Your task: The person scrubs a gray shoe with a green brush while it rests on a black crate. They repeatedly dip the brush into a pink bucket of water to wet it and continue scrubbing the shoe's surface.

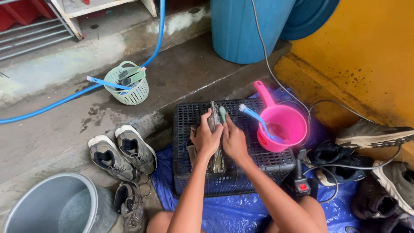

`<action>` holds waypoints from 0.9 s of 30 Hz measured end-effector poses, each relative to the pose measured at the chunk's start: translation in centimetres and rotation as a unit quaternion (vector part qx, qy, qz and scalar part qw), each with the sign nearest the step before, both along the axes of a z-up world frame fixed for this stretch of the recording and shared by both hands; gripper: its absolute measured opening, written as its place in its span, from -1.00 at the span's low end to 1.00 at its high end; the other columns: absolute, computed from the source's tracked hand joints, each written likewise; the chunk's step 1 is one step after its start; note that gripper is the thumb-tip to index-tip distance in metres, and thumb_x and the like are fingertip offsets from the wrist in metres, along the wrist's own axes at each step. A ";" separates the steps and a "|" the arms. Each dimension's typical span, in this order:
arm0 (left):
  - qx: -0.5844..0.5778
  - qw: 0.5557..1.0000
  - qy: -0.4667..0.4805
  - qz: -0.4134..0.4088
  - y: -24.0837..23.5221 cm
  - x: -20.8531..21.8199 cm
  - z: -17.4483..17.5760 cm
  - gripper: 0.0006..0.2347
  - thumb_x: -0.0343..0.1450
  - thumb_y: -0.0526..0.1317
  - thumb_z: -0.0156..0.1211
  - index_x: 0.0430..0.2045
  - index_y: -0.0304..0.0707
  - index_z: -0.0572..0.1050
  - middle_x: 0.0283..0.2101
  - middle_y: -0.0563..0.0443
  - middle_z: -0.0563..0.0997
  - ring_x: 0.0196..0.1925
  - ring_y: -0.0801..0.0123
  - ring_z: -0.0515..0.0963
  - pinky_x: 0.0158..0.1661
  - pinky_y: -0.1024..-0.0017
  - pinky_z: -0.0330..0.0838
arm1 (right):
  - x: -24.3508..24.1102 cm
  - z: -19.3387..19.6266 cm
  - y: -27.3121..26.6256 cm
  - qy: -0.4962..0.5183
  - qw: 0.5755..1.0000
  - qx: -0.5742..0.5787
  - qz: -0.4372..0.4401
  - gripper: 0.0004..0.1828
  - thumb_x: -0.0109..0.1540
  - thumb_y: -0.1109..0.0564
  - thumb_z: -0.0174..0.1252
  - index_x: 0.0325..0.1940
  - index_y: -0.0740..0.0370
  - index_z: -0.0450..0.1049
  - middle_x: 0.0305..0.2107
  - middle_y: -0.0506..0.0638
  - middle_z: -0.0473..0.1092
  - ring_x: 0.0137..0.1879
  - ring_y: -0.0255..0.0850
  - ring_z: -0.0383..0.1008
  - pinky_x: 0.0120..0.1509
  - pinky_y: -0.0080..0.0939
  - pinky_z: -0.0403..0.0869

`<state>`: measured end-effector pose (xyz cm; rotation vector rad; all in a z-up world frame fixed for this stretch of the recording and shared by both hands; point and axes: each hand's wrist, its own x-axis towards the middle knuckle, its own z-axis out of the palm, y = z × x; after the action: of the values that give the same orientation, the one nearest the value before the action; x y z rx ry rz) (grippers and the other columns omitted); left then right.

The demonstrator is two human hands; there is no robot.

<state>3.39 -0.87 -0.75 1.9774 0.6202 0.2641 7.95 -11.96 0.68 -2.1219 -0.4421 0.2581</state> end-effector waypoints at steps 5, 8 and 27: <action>-0.007 1.000 -0.026 -0.007 0.0 -0.3 0.3 -0.41 0.59 -0.04 -0.04 0.62 0.06 0.08 0.55 -0.48 0.34 0.65 -0.34 0.22 0.53 -0.51 -0.38 | 5.3 -3.4 2.5 -0.024 0.999 0.028 0.007 -0.40 0.51 -0.05 -0.20 0.63 -0.01 0.39 0.17 0.38 0.57 0.35 0.38 0.52 0.49 0.41 0.44; 0.004 1.000 -0.017 -0.006 -0.4 -0.4 -0.1 -0.40 0.59 -0.01 -0.06 0.63 0.13 0.04 0.58 -0.40 0.32 0.65 -0.24 0.24 0.53 -0.49 -0.36 | 4.1 -5.4 0.9 -0.012 0.999 0.045 -0.003 -0.41 0.50 -0.03 -0.19 0.61 -0.04 0.42 0.24 0.28 0.55 0.39 0.28 0.51 0.52 0.32 0.45; 0.049 0.998 -0.032 -0.002 0.0 -0.9 -0.8 -0.43 0.68 0.13 -0.31 0.70 0.20 0.00 0.55 -0.26 0.43 0.56 -0.23 0.37 0.53 -0.45 -0.30 | -2.7 0.4 -1.6 0.008 0.997 0.083 -0.009 -0.42 0.51 0.05 -0.17 0.58 0.22 0.43 0.32 0.37 0.48 0.45 0.35 0.46 0.57 0.38 0.40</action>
<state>2.50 -0.84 -1.58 2.0554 0.5712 0.3594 5.22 -13.60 1.10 -1.9601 -0.4197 0.2208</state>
